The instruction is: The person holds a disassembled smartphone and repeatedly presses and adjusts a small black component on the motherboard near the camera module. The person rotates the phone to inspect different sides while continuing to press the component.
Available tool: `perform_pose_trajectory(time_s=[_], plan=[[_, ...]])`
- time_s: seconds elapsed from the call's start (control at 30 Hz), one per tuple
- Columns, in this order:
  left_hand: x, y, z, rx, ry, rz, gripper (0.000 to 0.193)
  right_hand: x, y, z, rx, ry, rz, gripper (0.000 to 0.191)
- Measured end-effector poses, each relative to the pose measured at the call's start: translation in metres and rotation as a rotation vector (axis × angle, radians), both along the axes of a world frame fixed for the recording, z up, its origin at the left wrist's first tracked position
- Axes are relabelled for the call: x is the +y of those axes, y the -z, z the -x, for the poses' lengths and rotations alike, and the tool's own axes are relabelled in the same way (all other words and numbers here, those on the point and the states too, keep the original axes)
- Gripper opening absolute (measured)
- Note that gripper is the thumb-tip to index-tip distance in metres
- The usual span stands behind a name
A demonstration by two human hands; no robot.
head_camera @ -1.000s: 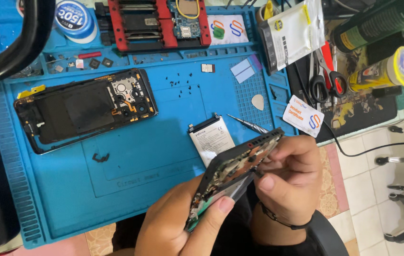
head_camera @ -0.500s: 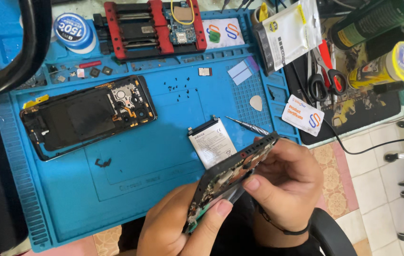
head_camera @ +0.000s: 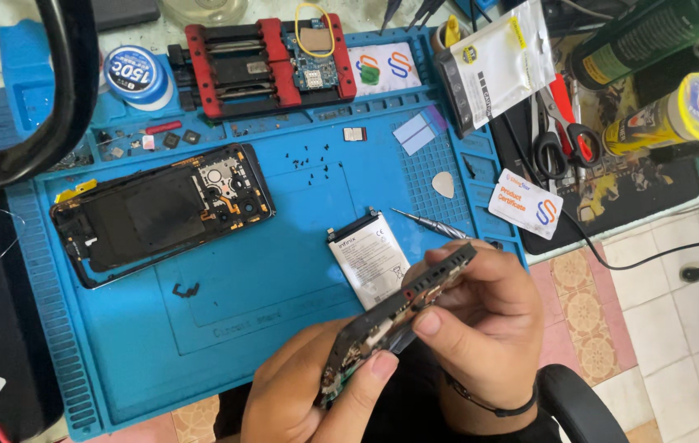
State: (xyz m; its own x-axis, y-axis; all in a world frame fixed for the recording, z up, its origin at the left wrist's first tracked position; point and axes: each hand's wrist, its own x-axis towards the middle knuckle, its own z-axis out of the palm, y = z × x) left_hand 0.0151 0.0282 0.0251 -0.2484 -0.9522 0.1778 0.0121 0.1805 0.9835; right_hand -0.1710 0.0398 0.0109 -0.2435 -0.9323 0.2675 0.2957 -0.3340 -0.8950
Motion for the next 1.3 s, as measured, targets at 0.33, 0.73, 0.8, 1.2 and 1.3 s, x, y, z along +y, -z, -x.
perform_pose_trajectory(time_s=[0.33, 0.73, 0.8, 1.2, 1.3], plan=[[-0.003, 0.001, -0.008, 0.014, 0.087, -0.023, 0.028, -0.002, -0.007, 0.002, -0.028, -0.12, 0.018, 0.039], [-0.011, 0.007, -0.014, 0.07, 0.183, 0.088, 0.029, -0.012, -0.021, 0.022, 0.052, -0.298, 0.048, 0.034], [-0.014, 0.007, -0.015, 0.097, 0.229, 0.137, 0.031, -0.014, -0.026, 0.029, 0.179, -0.326, 0.085, 0.032], [-0.018, 0.007, -0.01, -0.019, 0.179, 0.309, 0.039, -0.005, -0.024, 0.027, 0.278, -0.18, 0.135, 0.03], [-0.015, 0.009, -0.008, 0.013, 0.15, 0.319, 0.039, -0.003, -0.02, 0.024, 0.219, -0.167, 0.136, 0.028]])
